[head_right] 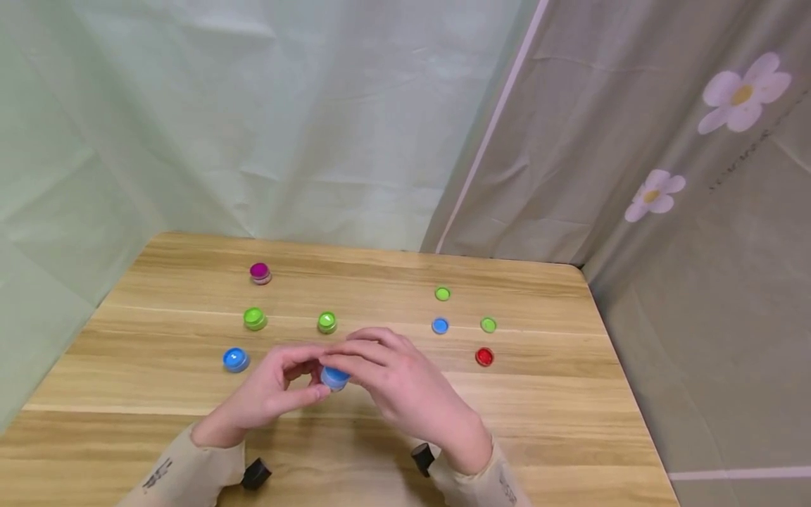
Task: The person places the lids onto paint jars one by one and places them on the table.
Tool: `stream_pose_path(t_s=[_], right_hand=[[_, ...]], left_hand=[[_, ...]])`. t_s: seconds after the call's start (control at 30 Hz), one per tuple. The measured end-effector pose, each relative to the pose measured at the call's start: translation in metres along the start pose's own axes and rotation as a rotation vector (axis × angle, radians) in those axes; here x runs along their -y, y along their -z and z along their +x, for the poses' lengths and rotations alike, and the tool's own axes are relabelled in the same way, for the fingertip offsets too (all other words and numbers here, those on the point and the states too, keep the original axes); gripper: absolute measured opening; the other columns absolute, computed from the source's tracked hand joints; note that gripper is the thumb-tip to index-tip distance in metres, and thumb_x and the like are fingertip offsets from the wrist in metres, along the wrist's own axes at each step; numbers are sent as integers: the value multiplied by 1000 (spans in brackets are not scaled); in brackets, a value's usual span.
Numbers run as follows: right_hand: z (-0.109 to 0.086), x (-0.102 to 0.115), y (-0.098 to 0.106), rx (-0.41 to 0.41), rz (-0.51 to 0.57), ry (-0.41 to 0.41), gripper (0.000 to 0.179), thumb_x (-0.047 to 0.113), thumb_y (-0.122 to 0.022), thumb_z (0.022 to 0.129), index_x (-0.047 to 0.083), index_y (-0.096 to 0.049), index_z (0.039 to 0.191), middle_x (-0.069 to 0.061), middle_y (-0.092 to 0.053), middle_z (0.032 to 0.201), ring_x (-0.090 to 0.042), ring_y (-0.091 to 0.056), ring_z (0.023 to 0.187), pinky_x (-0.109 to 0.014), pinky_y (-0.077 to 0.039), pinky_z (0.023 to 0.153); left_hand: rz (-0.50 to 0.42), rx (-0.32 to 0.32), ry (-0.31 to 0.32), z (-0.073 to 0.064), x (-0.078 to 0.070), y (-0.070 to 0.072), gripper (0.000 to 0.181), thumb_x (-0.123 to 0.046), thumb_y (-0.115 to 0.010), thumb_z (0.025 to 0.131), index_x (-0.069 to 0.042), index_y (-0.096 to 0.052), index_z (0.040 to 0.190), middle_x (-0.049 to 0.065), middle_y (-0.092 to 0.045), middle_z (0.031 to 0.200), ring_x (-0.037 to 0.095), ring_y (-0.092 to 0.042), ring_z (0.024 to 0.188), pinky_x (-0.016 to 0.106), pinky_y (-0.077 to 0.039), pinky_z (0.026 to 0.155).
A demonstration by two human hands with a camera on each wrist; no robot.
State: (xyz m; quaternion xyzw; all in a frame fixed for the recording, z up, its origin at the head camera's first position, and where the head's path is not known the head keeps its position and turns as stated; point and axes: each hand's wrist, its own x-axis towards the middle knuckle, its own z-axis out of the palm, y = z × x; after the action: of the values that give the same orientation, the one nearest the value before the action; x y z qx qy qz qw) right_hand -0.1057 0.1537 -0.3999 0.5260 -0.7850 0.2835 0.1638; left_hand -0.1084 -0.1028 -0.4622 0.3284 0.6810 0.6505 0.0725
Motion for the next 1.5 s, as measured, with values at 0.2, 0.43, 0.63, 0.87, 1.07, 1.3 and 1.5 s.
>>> stream_pose_path(t_s=[0.2,0.43,0.63,0.87,1.07,1.3,1.5], right_hand=[[-2,1,-2,-5,-26,-39,34,17,-68,106,12,-68,140,-1,-66,132,-23,-59,129,-32,-45,112],[-3,2,-5,5,-61,-136,32,29,-77,101,14,-73,129,3,-64,123,-19,-57,123,-29,-47,106],[-1,3,-9,-63,-102,-177,35,40,-85,93,16,-74,116,7,-67,112,-18,-59,113,-29,-48,103],[3,6,-20,-212,-184,-209,46,48,-93,82,16,-61,86,7,-61,85,-17,-59,90,-29,-51,85],[0,9,-24,-243,-179,-305,55,65,-82,86,18,-54,78,9,-51,74,-13,-52,80,-23,-44,70],[-2,10,-18,-87,-114,-335,56,70,-56,99,18,-70,114,7,-64,103,-14,-58,99,-27,-52,83],[-2,10,-12,37,-73,-244,40,38,-68,107,19,-68,142,3,-59,127,-15,-57,114,-27,-52,93]], left_hand=[[17,-8,4,1,-1,-1,30,-6,-79,97,-7,-74,127,7,-72,99,22,-61,82,30,-53,74],[49,-25,35,0,1,-2,34,-1,-82,92,-9,-76,125,3,-72,94,22,-62,78,33,-52,69],[66,-64,94,0,0,-4,35,-5,-85,91,-11,-77,124,5,-71,90,28,-62,78,37,-51,66],[108,-120,61,0,-1,-10,32,-8,-90,87,-15,-80,117,2,-72,90,22,-62,73,28,-52,65],[133,-98,19,1,-3,-14,32,-10,-92,85,-20,-81,114,-5,-75,93,16,-63,72,28,-51,65],[129,-103,42,1,-2,-14,32,-9,-91,86,-17,-80,115,-5,-72,87,18,-61,71,29,-51,63],[98,-127,26,0,0,-8,30,-1,-87,88,-13,-78,113,0,-69,83,22,-61,70,31,-52,64]])
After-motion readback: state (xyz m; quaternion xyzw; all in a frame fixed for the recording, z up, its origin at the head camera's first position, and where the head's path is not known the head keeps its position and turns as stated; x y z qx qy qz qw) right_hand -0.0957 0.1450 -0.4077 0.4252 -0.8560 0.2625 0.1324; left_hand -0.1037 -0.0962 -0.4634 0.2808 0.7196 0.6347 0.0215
